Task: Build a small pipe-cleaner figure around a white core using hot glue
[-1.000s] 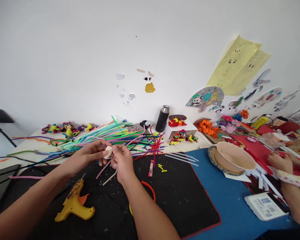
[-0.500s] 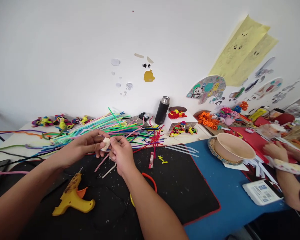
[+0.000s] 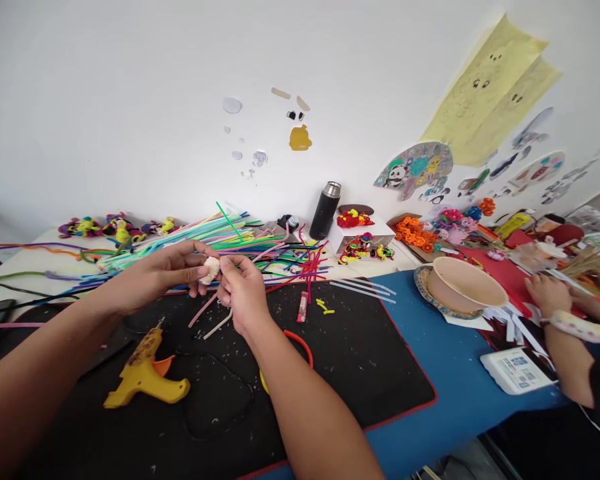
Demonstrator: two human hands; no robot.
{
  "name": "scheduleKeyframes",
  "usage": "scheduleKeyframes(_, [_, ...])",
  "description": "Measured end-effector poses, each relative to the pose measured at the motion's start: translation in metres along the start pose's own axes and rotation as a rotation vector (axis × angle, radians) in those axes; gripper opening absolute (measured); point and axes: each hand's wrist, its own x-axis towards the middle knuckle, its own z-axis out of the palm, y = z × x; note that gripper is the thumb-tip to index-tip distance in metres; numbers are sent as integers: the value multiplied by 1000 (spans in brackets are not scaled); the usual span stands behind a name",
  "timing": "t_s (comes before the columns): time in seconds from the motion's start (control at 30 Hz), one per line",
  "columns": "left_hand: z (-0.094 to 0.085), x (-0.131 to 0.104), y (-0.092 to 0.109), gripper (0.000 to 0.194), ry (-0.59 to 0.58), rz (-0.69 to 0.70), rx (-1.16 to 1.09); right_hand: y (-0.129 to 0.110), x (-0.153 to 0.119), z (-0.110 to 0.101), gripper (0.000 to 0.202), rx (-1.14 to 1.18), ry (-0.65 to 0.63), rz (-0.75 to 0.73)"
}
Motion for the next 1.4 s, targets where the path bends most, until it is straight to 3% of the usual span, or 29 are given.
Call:
scheduleKeyframes(0.3, [2,-5,3,30,28,37,6,-3,-2,3,38,7,-25,-38])
scheduleKeyframes(0.63, [2,-6,-4,38,100,8,-105,-2,-1,1,38,27,-22,-33])
scheduleKeyframes(1.27, [3,-8,-4,30,68,7,-116,-1,-1,2,37,16,6,1])
scheduleKeyframes(1.33, [3,-7,-5,30,108,30,-153,-1,-2,3,37,0,21,-1])
scheduleKeyframes(1.4, [-2,-4,-8,29,238,80,-243,-2,-3,5,37,-12,34,-12])
